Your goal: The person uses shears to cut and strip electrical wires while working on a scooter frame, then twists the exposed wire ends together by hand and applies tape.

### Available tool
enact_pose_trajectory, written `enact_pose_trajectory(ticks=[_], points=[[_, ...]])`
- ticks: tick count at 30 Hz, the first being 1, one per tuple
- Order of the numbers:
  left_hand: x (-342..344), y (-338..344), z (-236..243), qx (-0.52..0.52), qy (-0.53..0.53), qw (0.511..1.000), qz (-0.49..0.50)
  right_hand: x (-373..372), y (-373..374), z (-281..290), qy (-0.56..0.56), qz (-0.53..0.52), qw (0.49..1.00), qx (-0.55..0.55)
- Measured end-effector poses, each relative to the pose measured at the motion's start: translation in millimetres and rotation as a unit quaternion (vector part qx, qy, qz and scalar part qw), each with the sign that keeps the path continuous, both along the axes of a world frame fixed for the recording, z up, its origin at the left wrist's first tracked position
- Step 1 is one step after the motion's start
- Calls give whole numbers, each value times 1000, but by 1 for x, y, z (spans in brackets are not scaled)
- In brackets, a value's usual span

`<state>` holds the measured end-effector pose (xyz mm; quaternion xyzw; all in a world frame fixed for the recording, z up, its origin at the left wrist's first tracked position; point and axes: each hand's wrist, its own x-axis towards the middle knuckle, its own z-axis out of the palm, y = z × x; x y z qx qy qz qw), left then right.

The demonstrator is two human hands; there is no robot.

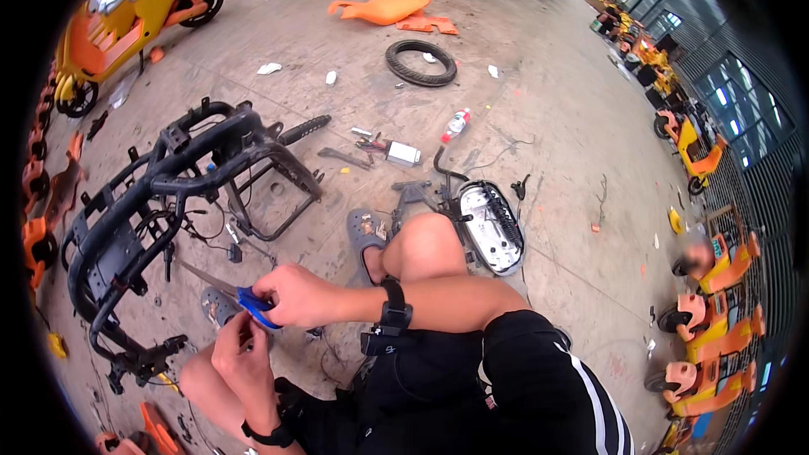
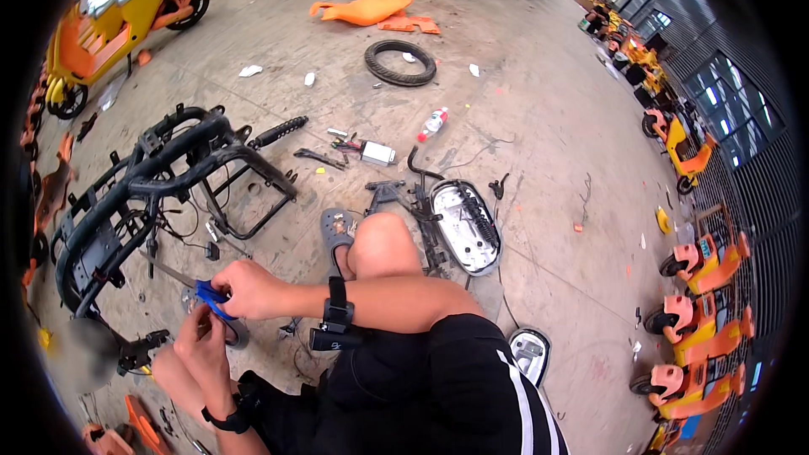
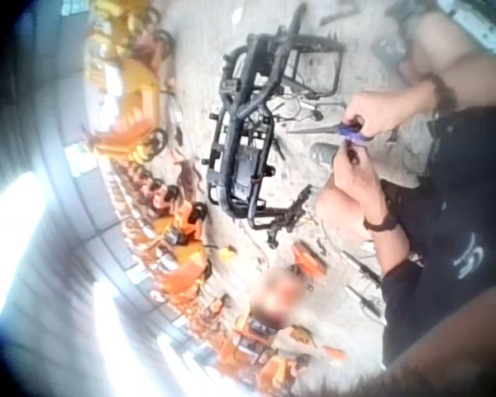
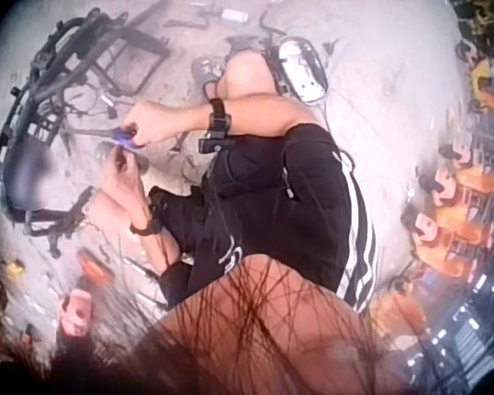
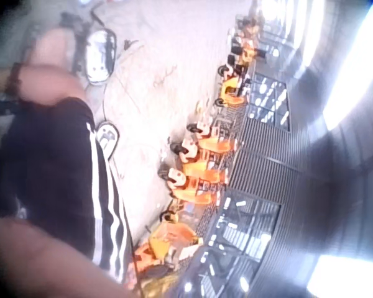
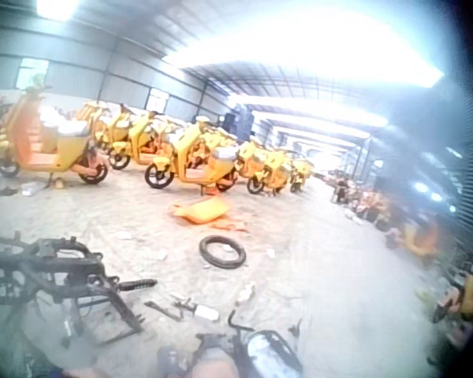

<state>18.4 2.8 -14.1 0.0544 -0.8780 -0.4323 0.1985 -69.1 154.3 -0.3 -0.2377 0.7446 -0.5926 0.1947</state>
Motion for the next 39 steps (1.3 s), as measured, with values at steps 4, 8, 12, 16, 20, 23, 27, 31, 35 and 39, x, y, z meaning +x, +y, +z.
enact_pose_trajectory(ticks=[4,8,12,16,20,23,27,31,35,39], points=[[-3,2,-3,-9,-26,1000,5,2,3,-1,37,-20,999,0],[-2,1,0,-24,-33,999,12,5,-1,2,46,-30,998,10],[-2,1,1,-21,-36,999,24,6,-4,1,47,-51,997,36],[-2,2,-4,-22,-36,999,22,5,-6,-5,80,-56,995,27],[-2,1,-3,-40,-25,999,18,4,-4,-3,48,-52,997,4],[-2,3,-5,-42,-6,999,24,3,-6,-9,-32,-45,998,-38],[-2,5,-2,-34,6,999,21,2,-7,-16,-111,-29,988,-102],[-2,4,-3,-5,13,1000,22,0,-7,-17,-145,-8,981,-126],[0,5,-1,50,0,998,33,-3,-7,-18,-180,18,970,-162],[2,-1,-3,183,-70,979,52,-1,-7,-14,-152,17,974,-165]])
